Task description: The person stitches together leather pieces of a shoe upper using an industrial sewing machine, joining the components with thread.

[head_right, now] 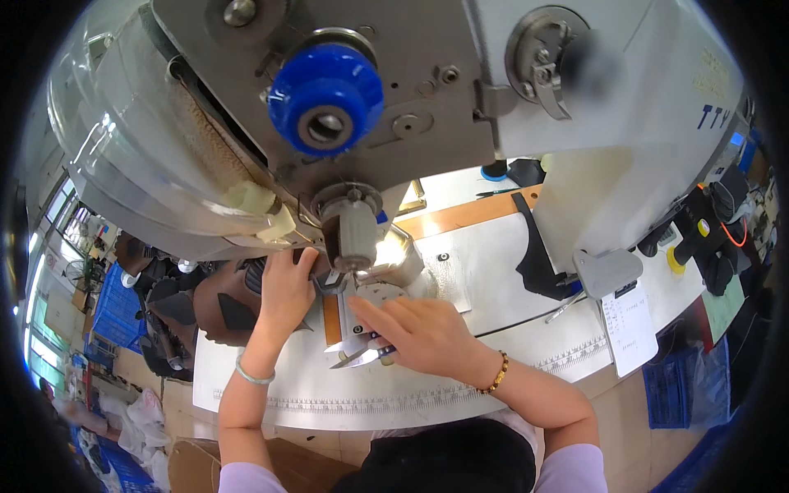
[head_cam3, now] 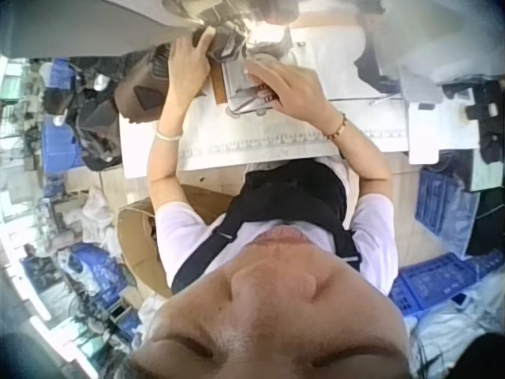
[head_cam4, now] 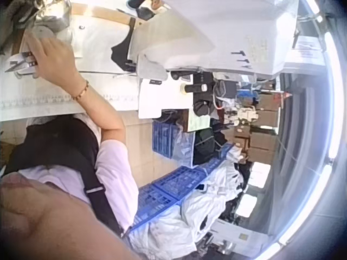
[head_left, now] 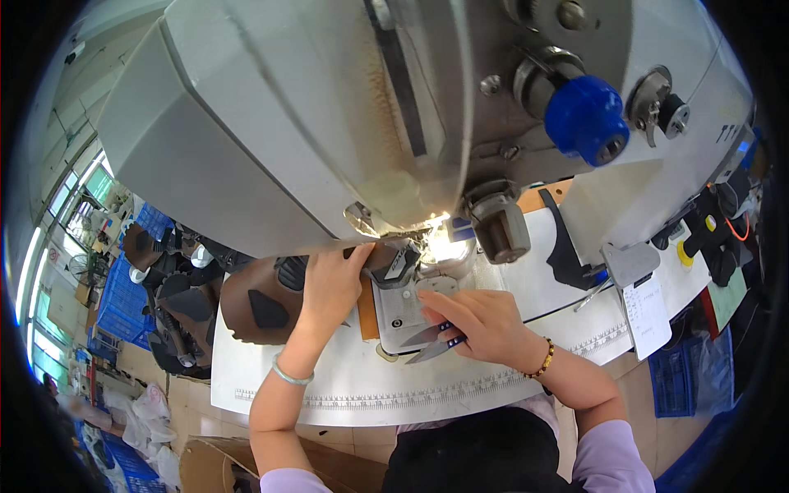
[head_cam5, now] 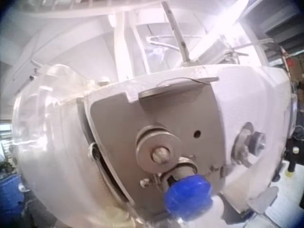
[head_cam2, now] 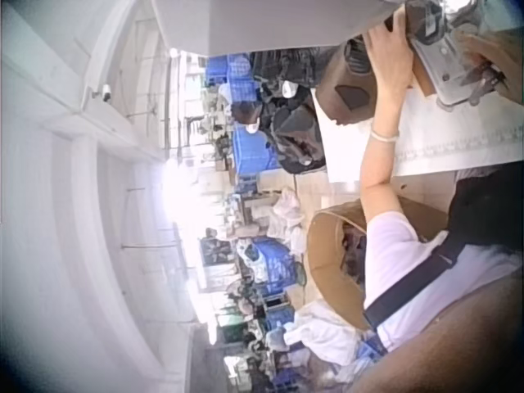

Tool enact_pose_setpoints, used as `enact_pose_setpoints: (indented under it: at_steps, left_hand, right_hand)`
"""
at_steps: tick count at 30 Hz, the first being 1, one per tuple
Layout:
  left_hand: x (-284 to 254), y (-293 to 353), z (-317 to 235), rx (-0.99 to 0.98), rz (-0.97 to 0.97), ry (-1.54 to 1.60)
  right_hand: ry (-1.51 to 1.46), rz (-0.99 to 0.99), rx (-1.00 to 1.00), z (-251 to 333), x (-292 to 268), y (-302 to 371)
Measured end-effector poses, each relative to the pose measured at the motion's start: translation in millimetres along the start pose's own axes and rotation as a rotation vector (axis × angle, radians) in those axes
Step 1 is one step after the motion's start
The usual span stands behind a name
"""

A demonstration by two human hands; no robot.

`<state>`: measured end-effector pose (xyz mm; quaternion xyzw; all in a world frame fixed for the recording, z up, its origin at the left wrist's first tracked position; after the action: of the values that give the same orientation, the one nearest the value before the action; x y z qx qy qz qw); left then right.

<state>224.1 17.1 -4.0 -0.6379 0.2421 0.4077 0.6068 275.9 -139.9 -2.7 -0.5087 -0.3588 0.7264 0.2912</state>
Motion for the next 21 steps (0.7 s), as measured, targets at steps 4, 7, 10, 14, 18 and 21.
enact_pose_setpoints:
  at_steps: [4,7,10,14,18,21]
  left_hand:
    - [-20,-2,-9,-0.023,0.086,-0.063]
    - [-48,2,-32,-0.015,0.107,-0.129]
    - [-62,14,-55,-0.058,0.145,-0.196]
    - [-56,31,-60,-0.151,0.118,-0.204]
    - [-56,32,-58,-0.168,0.108,-0.173]
    - [-55,33,-58,-0.178,0.13,-0.167]
  right_hand:
    - [-0.012,0.076,0.014,-9,2,-1]
    - [0.039,0.13,-0.048,-7,1,1]
    - [0.123,0.323,0.005,-19,12,20]
    - [0.265,0.578,0.294,-67,21,83]
    - [0.383,0.5,0.276,-72,0,87]
    - [0.199,0.358,0.118,-31,-3,50]
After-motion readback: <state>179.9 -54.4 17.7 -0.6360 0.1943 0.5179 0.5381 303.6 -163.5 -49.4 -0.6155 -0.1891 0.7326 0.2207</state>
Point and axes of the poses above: each hand's wrist, its own y-axis away from the middle knuckle, its own x-axis out of the palm, z = x × y, the point moved 10 cm from there along -y, towards the middle knuckle, and after that the axes turned 7 degrees about y, right-handed, at the moved point
